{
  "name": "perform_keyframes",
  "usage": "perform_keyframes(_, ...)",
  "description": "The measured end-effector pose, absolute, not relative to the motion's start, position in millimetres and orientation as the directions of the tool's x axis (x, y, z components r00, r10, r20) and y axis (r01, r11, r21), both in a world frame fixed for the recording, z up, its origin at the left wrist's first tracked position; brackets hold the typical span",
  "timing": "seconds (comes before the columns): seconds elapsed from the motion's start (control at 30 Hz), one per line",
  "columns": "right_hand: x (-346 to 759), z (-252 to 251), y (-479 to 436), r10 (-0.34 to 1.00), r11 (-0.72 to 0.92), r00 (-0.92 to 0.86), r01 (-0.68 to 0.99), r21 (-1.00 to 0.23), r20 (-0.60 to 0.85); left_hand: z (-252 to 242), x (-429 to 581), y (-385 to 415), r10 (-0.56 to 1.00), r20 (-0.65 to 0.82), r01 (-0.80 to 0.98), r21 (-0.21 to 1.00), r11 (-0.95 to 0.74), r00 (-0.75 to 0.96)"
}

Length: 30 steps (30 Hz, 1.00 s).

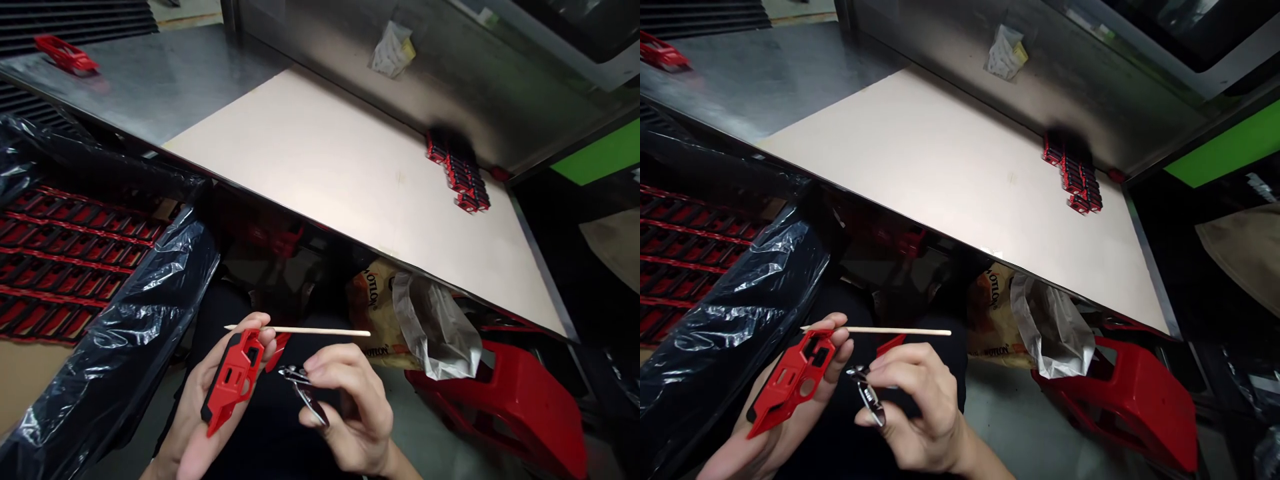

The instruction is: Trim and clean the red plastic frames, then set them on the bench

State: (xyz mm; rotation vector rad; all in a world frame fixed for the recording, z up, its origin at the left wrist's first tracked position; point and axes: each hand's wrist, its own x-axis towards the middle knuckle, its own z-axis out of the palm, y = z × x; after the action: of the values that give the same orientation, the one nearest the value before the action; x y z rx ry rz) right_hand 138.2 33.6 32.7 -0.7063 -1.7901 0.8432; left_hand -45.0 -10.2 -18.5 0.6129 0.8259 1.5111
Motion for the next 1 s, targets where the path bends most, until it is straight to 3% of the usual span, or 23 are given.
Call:
perform_keyframes(0.33, 128, 42, 33, 0.688, 0.715, -0.352, 0.177, -0.676, 0.635, -5, -54, -16, 0.962, -0.122, -0.4, 0.916, 0.015, -0.245)
perform_keyframes(0.47, 126, 40, 30, 0.658, 0.75, -0.322, 0.198, -0.631, 0.681, 1, -54, -17, 0.977, -0.049, -0.307, 0.952, -0.017, -0.207)
perform_keyframes(0.73, 132, 33, 28, 0.722, 0.688, -0.249, 0.166, -0.706, 0.646, 15, -49, -5, 0.961, 0.27, 0.051, 0.962, -0.267, -0.067)
perform_keyframes(0.87, 139, 26, 26, 0.818, 0.57, -0.195, 0.147, -0.808, 0.541, 12, -49, -6, 0.949, 0.311, 0.153, 0.941, -0.301, -0.049)
perform_keyframes(1.0, 140, 22, 28, 0.837, 0.538, -0.216, 0.149, -0.83, 0.503, 8, -49, -8, 0.956, 0.291, 0.227, 0.933, -0.279, -0.024)
